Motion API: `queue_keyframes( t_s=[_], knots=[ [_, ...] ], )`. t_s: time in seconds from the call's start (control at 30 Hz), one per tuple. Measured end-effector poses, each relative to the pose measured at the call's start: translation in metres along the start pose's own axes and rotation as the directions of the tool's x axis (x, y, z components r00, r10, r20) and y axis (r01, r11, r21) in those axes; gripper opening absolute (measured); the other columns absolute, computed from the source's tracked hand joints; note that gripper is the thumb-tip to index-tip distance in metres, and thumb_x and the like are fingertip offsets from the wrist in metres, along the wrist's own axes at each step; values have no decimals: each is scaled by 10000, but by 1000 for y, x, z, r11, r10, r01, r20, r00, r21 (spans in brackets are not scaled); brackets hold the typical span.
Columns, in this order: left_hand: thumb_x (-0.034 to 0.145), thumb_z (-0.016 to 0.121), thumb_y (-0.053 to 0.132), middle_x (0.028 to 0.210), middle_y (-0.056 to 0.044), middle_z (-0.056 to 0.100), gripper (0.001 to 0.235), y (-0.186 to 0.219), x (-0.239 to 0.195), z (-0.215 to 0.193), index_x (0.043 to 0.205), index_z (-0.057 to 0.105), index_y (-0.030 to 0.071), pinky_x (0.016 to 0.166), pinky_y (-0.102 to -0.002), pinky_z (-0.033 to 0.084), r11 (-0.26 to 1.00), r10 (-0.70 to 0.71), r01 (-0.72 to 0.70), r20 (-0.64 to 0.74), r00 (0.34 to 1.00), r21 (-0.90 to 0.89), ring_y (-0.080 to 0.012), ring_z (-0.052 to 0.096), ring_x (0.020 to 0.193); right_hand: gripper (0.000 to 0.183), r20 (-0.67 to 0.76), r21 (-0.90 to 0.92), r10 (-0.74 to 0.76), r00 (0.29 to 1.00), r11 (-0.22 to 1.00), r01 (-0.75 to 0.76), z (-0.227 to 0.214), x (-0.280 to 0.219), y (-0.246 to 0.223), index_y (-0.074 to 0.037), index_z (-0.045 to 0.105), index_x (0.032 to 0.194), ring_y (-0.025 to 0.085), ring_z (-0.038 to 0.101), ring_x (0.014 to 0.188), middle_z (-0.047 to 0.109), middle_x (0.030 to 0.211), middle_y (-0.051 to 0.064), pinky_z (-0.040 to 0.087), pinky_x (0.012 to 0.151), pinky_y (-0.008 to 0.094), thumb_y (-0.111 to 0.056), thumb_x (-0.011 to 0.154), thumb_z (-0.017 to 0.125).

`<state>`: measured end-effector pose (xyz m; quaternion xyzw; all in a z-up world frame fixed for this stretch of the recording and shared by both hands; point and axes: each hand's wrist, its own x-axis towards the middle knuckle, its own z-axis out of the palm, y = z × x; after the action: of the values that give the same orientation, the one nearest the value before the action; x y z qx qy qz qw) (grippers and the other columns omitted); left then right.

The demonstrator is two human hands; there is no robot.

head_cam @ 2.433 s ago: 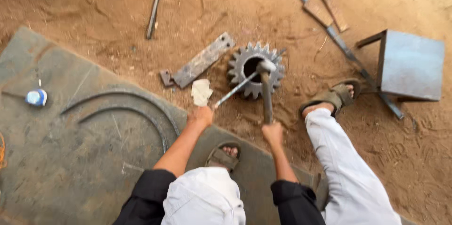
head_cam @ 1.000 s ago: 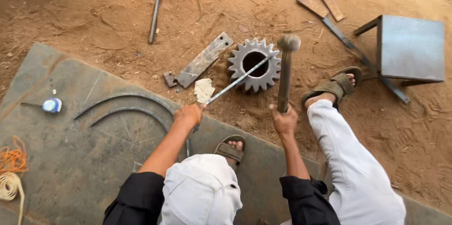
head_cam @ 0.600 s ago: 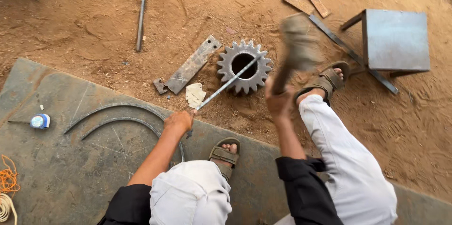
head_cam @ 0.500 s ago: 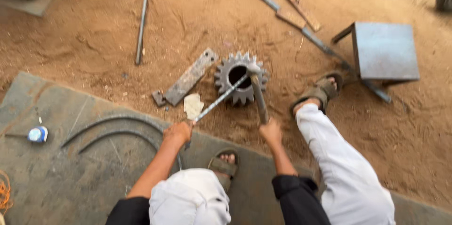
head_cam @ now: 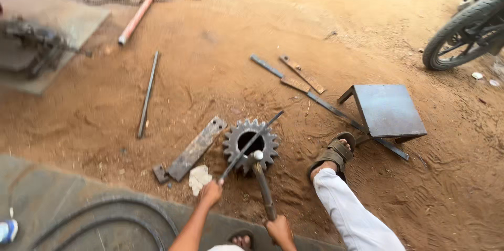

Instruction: The person uses a hammer and a metal rod to repeatedly strike and bend a curved metal strip against a large gear-like object on the ground. The person adjusts the strip's position multiple times while continuing to hammer it into a curved shape.

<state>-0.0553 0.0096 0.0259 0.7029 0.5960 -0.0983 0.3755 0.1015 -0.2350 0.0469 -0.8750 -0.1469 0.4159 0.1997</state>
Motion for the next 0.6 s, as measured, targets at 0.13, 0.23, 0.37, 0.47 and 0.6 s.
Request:
queue_keyframes(
  t_s=[0.13, 0.23, 0.37, 0.47, 0.6],
  knots=[
    [1028, 453, 545, 1157, -215, 731, 505, 6, 10, 33, 1223, 663, 129, 945, -567, 515, 999, 48, -48, -33, 998, 2, -437, 669, 1116, 359, 71, 110, 94, 993, 989, -102, -4, 7, 26, 15, 667, 822, 260, 638, 419, 629, 554, 112, 494, 406, 411, -323, 818, 788],
    [953, 496, 585, 1142, -236, 700, 552, 3, 37, 50, 1264, 619, 146, 901, -584, 506, 996, 64, -67, -55, 996, -52, -468, 642, 1084, 431, 108, 198, 47, 993, 978, -67, 7, 23, 34, 79, 642, 668, 248, 623, 364, 604, 513, 141, 486, 349, 397, -293, 863, 741],
    [958, 594, 617, 1134, -236, 720, 609, -34, 39, 60, 1222, 666, 74, 909, -529, 532, 978, 175, -184, -93, 980, -96, -452, 663, 1084, 419, 150, 252, 94, 984, 959, -130, 16, 11, 36, 13, 631, 651, 225, 575, 353, 582, 513, 107, 429, 342, 373, -327, 838, 789],
    [899, 659, 577, 1125, -219, 720, 600, -32, 43, 66, 1225, 651, 74, 900, -506, 537, 970, 147, -159, -77, 986, -182, -415, 682, 1061, 384, 156, 259, 104, 982, 955, -142, -1, 2, 27, 5, 631, 664, 217, 597, 378, 592, 525, 97, 448, 356, 363, -309, 825, 780],
    [902, 628, 529, 1108, -199, 740, 535, -47, 43, 63, 1189, 661, 79, 902, -482, 543, 953, 198, -208, -66, 978, -221, -387, 702, 1045, 346, 159, 378, 50, 986, 920, -107, -2, -1, 4, -21, 631, 761, 176, 604, 438, 631, 554, 78, 462, 406, 312, -309, 825, 812]
  ],
)
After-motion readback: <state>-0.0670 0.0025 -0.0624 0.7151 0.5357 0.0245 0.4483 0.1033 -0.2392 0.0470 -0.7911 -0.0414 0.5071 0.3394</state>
